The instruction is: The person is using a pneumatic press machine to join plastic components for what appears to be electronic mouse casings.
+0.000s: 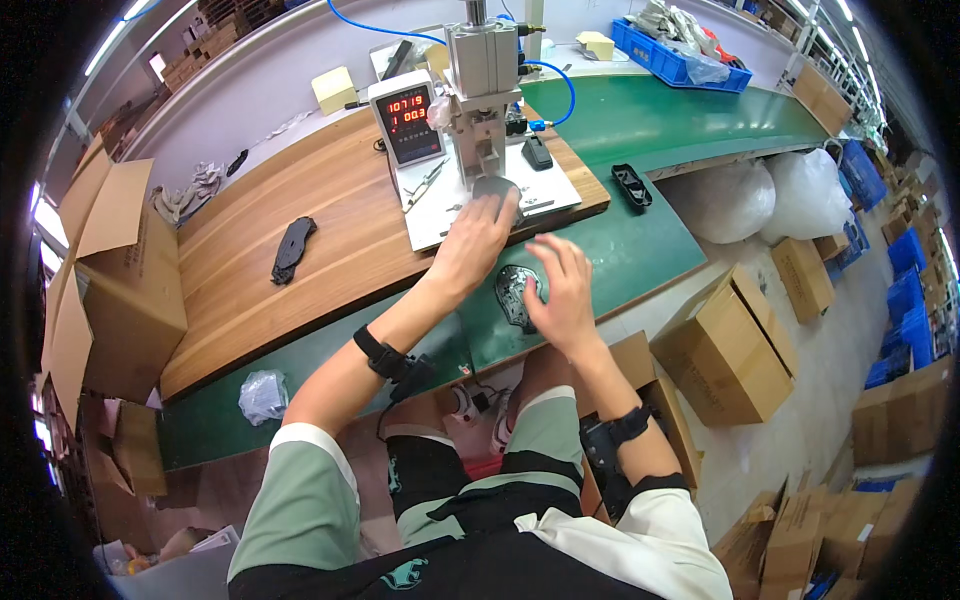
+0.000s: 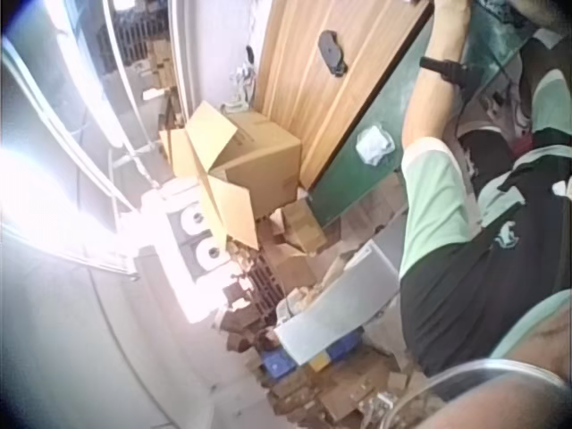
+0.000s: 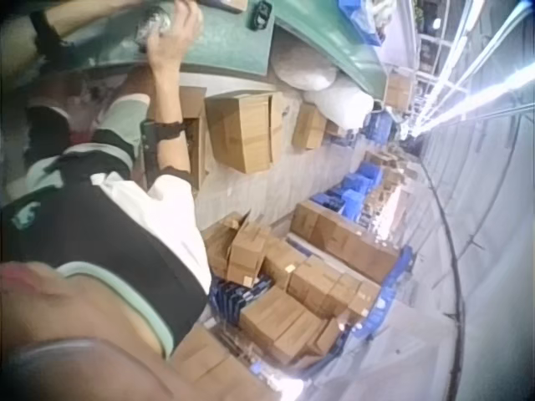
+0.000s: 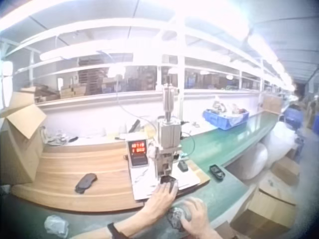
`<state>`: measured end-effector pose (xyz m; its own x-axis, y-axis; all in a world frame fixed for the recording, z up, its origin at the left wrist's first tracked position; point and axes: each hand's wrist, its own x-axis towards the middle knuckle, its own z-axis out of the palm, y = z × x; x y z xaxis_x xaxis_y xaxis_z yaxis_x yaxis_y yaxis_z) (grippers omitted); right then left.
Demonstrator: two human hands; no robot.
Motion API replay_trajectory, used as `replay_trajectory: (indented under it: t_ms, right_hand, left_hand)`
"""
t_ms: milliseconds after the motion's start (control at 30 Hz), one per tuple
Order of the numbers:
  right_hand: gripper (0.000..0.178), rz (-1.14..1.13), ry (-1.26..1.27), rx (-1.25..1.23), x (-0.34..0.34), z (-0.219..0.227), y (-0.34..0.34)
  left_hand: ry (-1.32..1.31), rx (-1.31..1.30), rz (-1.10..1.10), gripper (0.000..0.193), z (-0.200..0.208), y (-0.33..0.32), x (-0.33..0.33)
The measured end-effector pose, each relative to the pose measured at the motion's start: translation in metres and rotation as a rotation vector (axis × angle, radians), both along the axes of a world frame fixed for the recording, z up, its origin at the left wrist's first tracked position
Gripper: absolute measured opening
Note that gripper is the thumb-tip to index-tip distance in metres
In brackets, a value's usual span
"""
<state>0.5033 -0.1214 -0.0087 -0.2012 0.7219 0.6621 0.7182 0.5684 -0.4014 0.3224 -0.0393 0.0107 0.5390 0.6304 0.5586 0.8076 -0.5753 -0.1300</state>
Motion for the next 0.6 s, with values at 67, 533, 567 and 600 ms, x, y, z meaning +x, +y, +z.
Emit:
replay_trajectory:
  t_ms: [67,533,567,600]
  right_hand:
    - [0.055,0.019,0.004,0.038,-0.007,0.019,0.018]
    - [0.049,0.004,-0.276,-0.009,-0.031,0.009,0.106]
    - [0.043,0.007,-0.237,0.028,-0.031,0.008,0.104]
    - [0.043,0.000,-0.240,0.022,-0.028,0.009,0.104]
  left_hand:
    - [-0.103,0.006,-0.053,0.069,0.002,0.000,-0.007]
    - [-0.505,-0.254,-0.207,0.077,0.000,-0.011,-0.033]
    - [-0.479,-0.102,-0.205,0.072,0.003,-0.005,-0.047]
    - [-0.489,-0.207,-0.121,0.063,0.001,-0.005,-0.069]
